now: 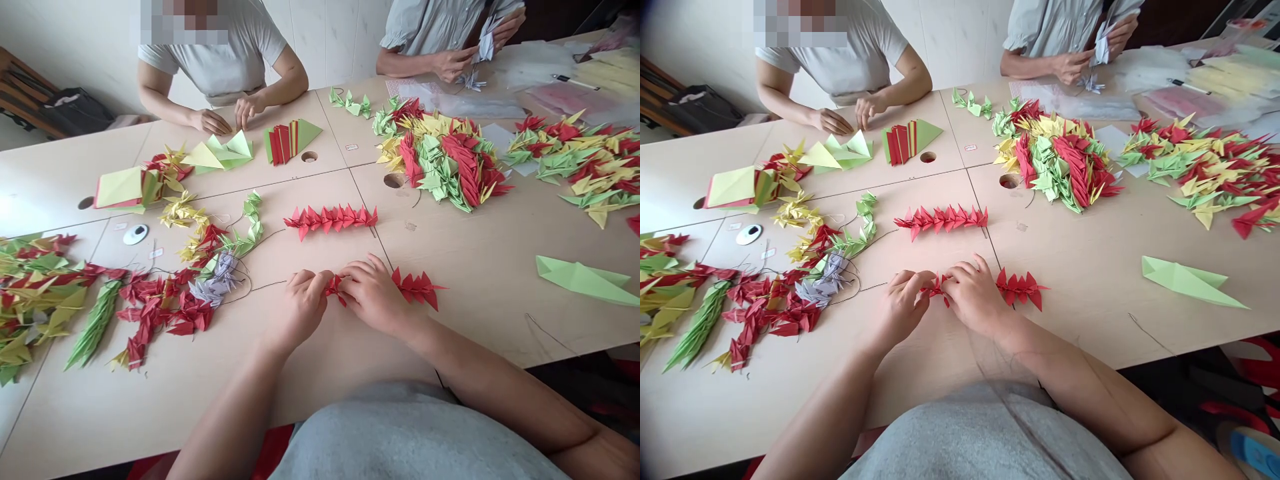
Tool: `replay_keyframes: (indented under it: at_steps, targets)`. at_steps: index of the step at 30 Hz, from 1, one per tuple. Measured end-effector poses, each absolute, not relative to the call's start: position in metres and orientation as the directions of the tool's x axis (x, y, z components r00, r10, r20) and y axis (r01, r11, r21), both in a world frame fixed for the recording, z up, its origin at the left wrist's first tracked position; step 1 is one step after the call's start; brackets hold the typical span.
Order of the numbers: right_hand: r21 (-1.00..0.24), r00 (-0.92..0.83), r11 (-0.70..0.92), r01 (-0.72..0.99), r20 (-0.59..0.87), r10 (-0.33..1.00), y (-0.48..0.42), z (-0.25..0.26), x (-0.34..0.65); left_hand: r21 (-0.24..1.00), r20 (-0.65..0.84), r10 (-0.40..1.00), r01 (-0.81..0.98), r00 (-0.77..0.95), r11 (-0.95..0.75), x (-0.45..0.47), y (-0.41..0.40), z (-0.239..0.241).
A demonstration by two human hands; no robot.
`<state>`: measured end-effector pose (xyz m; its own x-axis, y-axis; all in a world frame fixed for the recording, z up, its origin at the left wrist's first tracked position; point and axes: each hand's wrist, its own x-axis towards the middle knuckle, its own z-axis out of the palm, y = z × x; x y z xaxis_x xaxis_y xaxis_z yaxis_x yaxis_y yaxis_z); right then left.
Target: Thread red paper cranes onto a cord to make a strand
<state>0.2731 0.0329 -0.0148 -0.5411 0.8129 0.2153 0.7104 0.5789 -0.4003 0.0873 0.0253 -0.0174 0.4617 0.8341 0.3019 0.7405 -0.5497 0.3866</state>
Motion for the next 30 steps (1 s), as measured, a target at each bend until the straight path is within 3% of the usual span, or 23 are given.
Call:
replay_keyframes:
  at_steps: [12,20,30]
  targets:
    - [-0.404,-0.537,0.569,0.716,0.202,0.819,0.0332,-0.0135,0.2723,0.436,0.287,0.831,0.707,0.477,-0.557,0.0884,0.0232,-0.0157]
    - [-0.385,-0.543,0.583,0.716,0.219,0.811,0.0337,-0.0155,0.2729,0.626,0.231,0.893,0.644,0.387,-0.441,0.0915,0.0205,-0.0179]
    - [-0.378,-0.544,0.585,0.717,0.222,0.809,0.0338,-0.017,0.2725,0.714,0.195,0.924,0.598,0.329,-0.364,0.095,0.0195,-0.0222]
